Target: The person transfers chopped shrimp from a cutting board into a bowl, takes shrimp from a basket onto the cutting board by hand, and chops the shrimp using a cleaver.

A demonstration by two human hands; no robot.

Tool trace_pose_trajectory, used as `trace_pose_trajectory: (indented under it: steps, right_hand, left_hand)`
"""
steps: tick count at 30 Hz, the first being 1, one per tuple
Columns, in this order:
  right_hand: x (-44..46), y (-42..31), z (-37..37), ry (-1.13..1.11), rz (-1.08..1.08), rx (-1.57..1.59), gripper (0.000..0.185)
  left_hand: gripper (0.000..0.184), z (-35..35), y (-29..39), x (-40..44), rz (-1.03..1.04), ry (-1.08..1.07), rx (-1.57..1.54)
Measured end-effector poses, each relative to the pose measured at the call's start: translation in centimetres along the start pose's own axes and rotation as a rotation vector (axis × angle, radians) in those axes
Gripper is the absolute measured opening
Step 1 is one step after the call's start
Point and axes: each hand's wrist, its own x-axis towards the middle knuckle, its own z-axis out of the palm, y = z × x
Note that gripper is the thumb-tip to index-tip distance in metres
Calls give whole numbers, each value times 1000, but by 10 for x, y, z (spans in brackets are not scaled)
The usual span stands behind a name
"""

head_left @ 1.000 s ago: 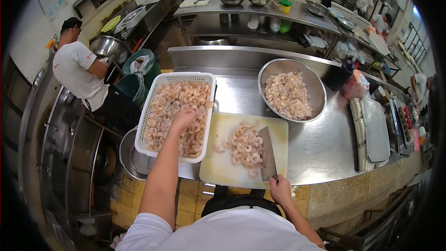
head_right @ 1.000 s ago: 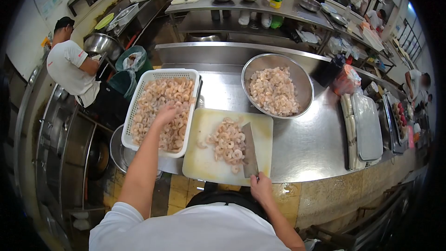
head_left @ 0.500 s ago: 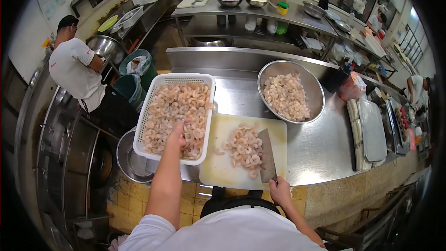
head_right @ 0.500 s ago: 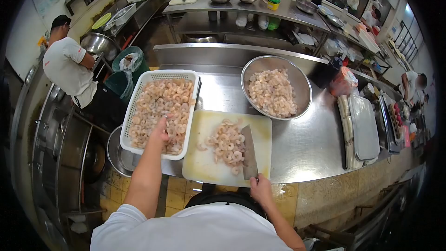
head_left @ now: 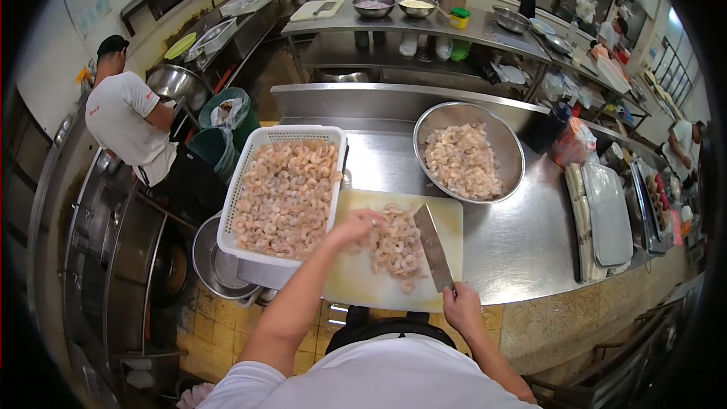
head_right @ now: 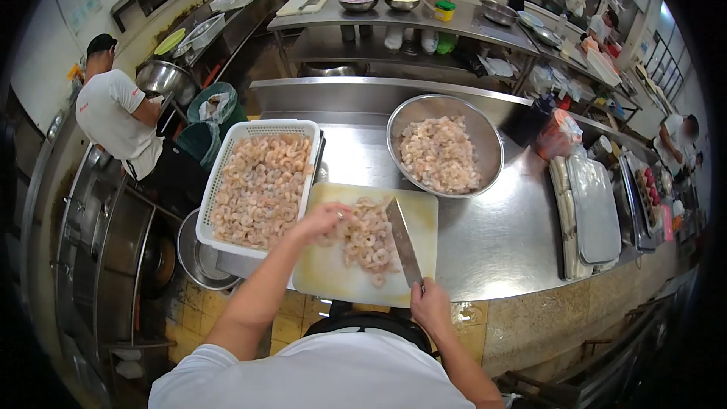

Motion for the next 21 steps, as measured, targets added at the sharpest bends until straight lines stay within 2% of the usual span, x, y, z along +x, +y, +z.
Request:
trace_pose_trajectory:
  steps: [2, 5, 7, 10, 14, 17, 21]
  right_hand:
    - [15, -4, -7, 46, -65, -51, 30]
    - [55, -11, -7, 134, -195, -130, 23]
    - [77, -14, 1, 205, -261, -167, 19]
    - [84, 8, 19, 101, -376, -327, 20]
    - [33, 21, 10, -28, -373, -288, 24]
    - [6, 16, -15, -11, -306, -179, 22]
    - [-8, 10, -19, 9, -158, -76, 20]
  left_hand:
    - [43, 21, -21, 10, 62, -37, 116]
    - [49, 31, -17, -9, 242, 86, 430]
    - [51, 34, -20, -28, 315, 260, 467]
    - [59, 37, -45, -42, 369, 485, 554]
    - [71, 44, -104, -35, 489, 618, 813]
    - [71, 53, -112, -34, 632, 589, 685]
    - [53, 60, -73, -21, 793, 543, 599]
